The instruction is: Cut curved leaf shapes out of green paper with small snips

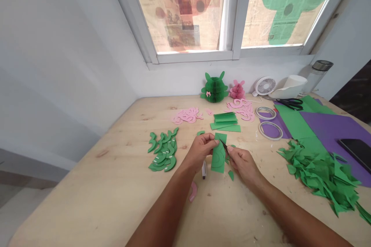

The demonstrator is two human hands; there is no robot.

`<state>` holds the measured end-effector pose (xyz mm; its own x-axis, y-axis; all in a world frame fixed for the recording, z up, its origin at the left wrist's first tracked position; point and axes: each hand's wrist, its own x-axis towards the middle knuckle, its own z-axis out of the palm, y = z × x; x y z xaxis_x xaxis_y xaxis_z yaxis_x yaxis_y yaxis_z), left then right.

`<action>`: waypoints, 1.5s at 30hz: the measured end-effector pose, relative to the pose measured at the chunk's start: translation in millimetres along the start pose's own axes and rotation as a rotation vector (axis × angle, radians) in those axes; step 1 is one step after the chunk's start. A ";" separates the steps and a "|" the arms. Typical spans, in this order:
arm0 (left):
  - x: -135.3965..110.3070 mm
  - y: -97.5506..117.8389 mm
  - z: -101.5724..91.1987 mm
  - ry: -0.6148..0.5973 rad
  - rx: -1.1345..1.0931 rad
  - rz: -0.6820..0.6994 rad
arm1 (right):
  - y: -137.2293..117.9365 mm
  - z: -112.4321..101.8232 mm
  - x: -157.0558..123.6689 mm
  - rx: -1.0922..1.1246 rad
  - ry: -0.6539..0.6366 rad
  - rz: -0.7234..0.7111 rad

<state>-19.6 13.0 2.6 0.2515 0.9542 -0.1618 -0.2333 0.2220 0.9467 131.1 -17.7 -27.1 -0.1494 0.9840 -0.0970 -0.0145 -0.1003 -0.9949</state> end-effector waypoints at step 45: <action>-3.0 6.0 -0.7 -0.059 -0.013 -0.040 | -5.5 -13.7 6.4 0.046 0.112 -0.087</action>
<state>-22.4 11.7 8.5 0.3159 0.9311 -0.1824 -0.2336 0.2627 0.9362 143.8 -8.9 -22.6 -0.0341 0.9993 -0.0153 -0.0683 -0.0176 -0.9975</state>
